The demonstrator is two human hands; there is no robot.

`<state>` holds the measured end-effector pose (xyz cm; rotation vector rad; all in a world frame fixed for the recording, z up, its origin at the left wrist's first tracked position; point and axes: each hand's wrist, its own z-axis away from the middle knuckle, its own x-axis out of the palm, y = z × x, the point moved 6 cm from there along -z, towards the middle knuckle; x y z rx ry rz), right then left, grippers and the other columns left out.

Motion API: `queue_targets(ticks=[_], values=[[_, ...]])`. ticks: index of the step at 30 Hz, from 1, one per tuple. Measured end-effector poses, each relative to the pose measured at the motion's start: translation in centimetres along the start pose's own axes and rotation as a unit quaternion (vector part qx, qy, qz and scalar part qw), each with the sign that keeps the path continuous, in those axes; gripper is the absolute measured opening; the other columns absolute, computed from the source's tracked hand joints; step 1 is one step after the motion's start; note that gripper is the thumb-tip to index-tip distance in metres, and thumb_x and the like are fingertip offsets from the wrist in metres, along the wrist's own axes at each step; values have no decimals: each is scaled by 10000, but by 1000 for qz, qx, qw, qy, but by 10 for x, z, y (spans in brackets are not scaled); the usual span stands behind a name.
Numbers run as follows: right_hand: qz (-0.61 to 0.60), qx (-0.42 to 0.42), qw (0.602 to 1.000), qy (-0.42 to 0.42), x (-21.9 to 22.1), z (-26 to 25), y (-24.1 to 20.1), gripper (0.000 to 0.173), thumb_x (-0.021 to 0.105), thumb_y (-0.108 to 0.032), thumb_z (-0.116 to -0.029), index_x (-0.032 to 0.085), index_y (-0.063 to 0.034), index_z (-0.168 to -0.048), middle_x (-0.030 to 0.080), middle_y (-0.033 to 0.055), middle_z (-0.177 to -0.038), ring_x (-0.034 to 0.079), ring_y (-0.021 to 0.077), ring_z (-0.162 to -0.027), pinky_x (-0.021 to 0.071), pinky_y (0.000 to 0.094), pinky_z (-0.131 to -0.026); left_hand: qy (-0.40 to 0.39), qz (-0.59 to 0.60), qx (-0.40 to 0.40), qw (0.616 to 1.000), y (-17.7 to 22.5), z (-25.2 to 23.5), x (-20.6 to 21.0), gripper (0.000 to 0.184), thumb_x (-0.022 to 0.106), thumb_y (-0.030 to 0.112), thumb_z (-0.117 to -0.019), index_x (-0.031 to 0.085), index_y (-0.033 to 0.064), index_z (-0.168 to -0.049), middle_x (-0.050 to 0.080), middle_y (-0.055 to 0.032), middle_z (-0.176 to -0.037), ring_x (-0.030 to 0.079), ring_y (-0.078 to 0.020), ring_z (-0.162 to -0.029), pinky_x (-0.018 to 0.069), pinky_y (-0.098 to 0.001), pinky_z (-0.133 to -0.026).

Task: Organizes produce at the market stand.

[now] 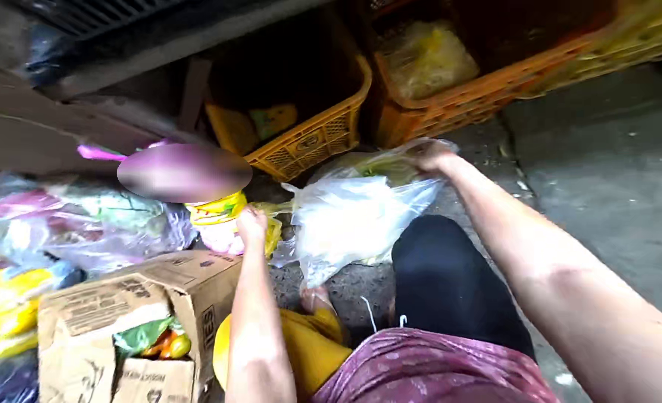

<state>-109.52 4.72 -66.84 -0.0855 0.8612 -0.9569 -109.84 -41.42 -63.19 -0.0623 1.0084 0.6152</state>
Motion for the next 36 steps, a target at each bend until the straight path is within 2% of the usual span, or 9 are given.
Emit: queue_targets(ticks=[3, 5, 9, 14, 21, 24, 29, 32, 36], values=[[154, -65, 985, -47, 12, 40, -41, 756, 854, -363, -848, 547, 42, -1407, 544, 321, -1409, 537, 491, -1303, 412, 688, -1068, -236, 54, 57, 969, 41, 31, 12, 360, 633, 297, -1031, 641, -33, -1174, 692, -123, -899, 685, -175, -755, 587, -351, -758], [117, -152, 981, -15, 21, 79, -70, 506, 800, -237, -903, 625, 27, -1298, 578, 294, -1351, 596, 478, -1204, 473, 675, -995, -343, 86, 219, 909, 90, 69, 26, 288, 631, 245, -1026, 698, -28, -1091, 738, -60, -965, 699, -92, -867, 571, -289, -855], [90, -199, 974, -63, 98, 61, -78, 223, 580, -102, -1020, 724, 0, -1156, 660, 245, -1247, 631, 421, -1174, 489, 617, -1007, -233, -43, 289, 927, 136, 55, 96, 315, 496, 131, -1065, 639, -54, -1277, 626, -268, -1328, 585, -375, -1292, 438, -526, -1112], [234, -218, 946, -43, 142, 48, -88, 310, 497, -41, -1024, 671, 19, -1273, 554, 209, -1459, 422, 413, -1430, 330, 561, -1180, -178, -98, 165, 965, 105, 4, 139, 686, 633, 404, -1005, 431, 1, -1522, 411, -230, -1581, 397, -351, -1478, 343, -496, -1207], [328, -231, 896, -190, 197, 38, -119, 683, 746, -251, -899, 500, 24, -1473, 317, 248, -1632, 247, 484, -1510, 263, 690, -1164, -200, -73, 153, 965, 88, -21, 150, 1170, 910, 353, -741, 206, 60, -1628, 235, -222, -1667, 283, -367, -1530, 311, -513, -1227], [397, -212, 865, -220, 198, 59, -133, 501, 683, -153, -961, 556, 48, -1403, 333, 237, -1623, 312, 486, -1474, 293, 685, -1142, -226, -140, 186, 946, 84, -17, 154, 1095, 886, 392, -759, 276, 56, -1604, 263, -265, -1639, 320, -422, -1495, 357, -568, -1176], [398, -282, 851, -192, 199, 49, -116, 537, 680, -49, -941, 534, 5, -1455, 366, 229, -1615, 242, 471, -1522, 76, 723, -1212, -200, -207, 226, 931, 94, -7, 146, 977, 860, 494, -762, 442, 53, -1527, 401, -224, -1576, 355, -394, -1478, 352, -570, -1171], [331, -279, 885, -173, 179, 37, -84, 958, 912, -276, -764, 413, -64, -1554, 295, 208, -1655, 240, 467, -1521, 206, 680, -1202, -183, -163, 207, 947, 80, -14, 148, 952, 872, 525, -744, 488, 67, -1484, 420, -208, -1566, 396, -365, -1461, 372, -551, -1169], [293, -249, 914, -127, 170, 64, -65, 733, 788, -293, -902, 473, 6, -1492, 280, 225, -1660, 183, 429, -1559, 170, 655, -1225, -199, -79, 224, 951, 89, -12, 157, 1088, 891, 509, -722, 367, 46, -1556, 410, -222, -1572, 400, -371, -1458, 361, -531, -1186]])
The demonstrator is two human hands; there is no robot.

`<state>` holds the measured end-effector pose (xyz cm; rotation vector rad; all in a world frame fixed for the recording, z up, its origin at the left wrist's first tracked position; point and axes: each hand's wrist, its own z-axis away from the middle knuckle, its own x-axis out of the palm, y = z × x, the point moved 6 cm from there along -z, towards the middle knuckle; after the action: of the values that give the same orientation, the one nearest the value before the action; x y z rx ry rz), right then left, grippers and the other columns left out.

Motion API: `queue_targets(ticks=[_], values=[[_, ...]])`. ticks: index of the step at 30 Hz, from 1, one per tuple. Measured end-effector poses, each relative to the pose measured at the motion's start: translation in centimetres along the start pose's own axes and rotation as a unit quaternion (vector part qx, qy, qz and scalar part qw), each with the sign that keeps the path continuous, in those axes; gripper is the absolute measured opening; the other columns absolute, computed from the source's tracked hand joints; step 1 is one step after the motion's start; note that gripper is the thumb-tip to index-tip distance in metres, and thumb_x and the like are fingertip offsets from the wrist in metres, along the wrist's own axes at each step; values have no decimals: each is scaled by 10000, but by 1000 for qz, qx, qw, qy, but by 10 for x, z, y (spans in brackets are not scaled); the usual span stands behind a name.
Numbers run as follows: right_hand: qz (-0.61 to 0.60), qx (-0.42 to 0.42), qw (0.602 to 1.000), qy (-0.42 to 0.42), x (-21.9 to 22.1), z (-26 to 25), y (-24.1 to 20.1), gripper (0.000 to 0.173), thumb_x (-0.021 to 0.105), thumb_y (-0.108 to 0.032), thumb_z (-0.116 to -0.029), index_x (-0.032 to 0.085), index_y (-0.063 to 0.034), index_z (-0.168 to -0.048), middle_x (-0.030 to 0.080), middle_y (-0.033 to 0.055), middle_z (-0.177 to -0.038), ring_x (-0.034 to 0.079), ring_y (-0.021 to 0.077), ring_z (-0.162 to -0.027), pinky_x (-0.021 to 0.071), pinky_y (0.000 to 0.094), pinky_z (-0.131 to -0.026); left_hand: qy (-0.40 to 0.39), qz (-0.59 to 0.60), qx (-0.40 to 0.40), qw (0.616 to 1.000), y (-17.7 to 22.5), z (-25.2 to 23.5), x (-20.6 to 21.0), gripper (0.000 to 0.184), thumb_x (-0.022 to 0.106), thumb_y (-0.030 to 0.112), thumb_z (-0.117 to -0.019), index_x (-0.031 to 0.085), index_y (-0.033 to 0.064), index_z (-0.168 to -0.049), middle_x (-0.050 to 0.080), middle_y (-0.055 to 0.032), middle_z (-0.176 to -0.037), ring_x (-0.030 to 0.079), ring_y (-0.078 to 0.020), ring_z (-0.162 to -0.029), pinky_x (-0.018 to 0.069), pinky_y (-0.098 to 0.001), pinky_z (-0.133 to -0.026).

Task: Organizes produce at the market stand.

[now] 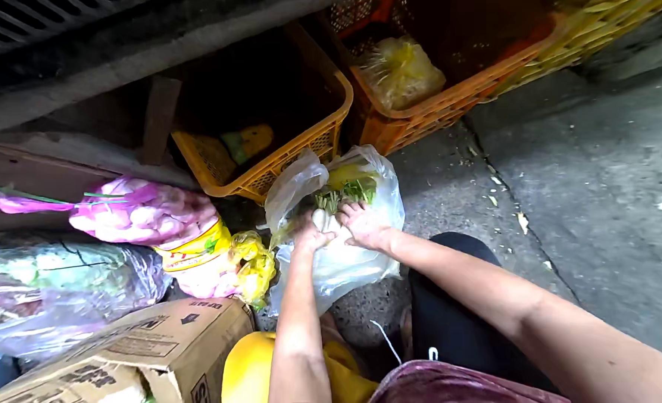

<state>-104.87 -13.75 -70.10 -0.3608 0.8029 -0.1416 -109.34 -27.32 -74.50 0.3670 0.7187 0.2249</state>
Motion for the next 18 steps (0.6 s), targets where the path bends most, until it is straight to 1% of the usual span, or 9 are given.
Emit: queue_targets(ticks=[1, 3, 5, 7, 8, 10, 13, 16, 18], values=[[-8, 10, 1000, 19, 4, 7, -5, 620, 757, -211, -917, 523, 19, -1443, 276, 221, -1664, 159, 434, -1565, 155, 660, -1227, 15, 19, 14, 1000, 8, 1, -2, 1109, 903, 484, -718, 342, 57, -1574, 416, -223, -1570, 388, -371, -1466, 328, -519, -1206], [-46, 42, 996, 56, 16, 17, -3, 545, 735, -167, -913, 566, 4, -1403, 343, 220, -1631, 217, 436, -1545, 220, 641, -1208, 35, 40, 25, 998, 17, -2, -6, 1074, 890, 455, -752, 332, 51, -1576, 435, -232, -1554, 400, -369, -1460, 326, -507, -1208], [-62, 68, 994, 58, 19, 21, 3, 626, 734, -299, -929, 518, -34, -1454, 445, 241, -1542, 316, 429, -1498, 292, 611, -1178, 47, 74, 17, 996, 17, -8, -7, 1062, 891, 468, -755, 343, 31, -1551, 501, -240, -1492, 476, -374, -1402, 394, -526, -1164], [-39, 80, 996, 24, 10, 14, 4, 722, 708, -426, -938, 469, -17, -1482, 471, 237, -1512, 355, 423, -1470, 327, 589, -1156, 42, 52, -11, 998, 20, -12, -5, 1084, 866, 553, -742, 358, 24, -1540, 527, -234, -1471, 505, -374, -1378, 413, -552, -1140], [-21, 81, 996, -3, 4, 8, 2, 753, 738, -410, -915, 466, 11, -1478, 460, 245, -1517, 352, 437, -1462, 317, 605, -1154, 33, 24, -20, 999, 22, -13, -3, 1069, 833, 598, -747, 394, 15, -1528, 518, -227, -1483, 493, -368, -1389, 399, -559, -1145], [30, 79, 995, -56, -3, -2, -5, 795, 799, -354, -870, 464, 36, -1475, 418, 250, -1553, 330, 452, -1473, 276, 637, -1169, -2, 0, -24, 1000, 24, -15, -1, 1015, 805, 601, -776, 433, 25, -1525, 487, -229, -1514, 460, -375, -1415, 375, -576, -1159], [65, 55, 994, -68, -1, -7, -10, 797, 841, -302, -842, 479, 41, -1464, 420, 260, -1553, 329, 463, -1470, 255, 656, -1165, -22, 55, -39, 997, 19, -4, -10, 858, 826, 464, -814, 496, 9, -1462, 590, -232, -1400, 557, -363, -1330, 444, -564, -1110], [110, 26, 991, -76, 2, 5, -16, 732, 830, -204, -836, 500, 90, -1419, 402, 304, -1535, 333, 490, -1451, 253, 657, -1163, 1, 148, -54, 988, 2, 17, -29, 753, 818, 331, -860, 497, -25, -1441, 595, -238, -1384, 565, -336, -1317, 444, -513, -1117], [145, -6, 984, -105, 6, 6, -24, 669, 802, -146, -845, 516, 112, -1393, 403, 311, -1531, 338, 494, -1448, 235, 656, -1180, 28, 175, -64, 982, -14, 29, -33, 684, 798, 304, -878, 526, -24, -1412, 622, -228, -1347, 588, -319, -1286, 456, -500, -1102]])
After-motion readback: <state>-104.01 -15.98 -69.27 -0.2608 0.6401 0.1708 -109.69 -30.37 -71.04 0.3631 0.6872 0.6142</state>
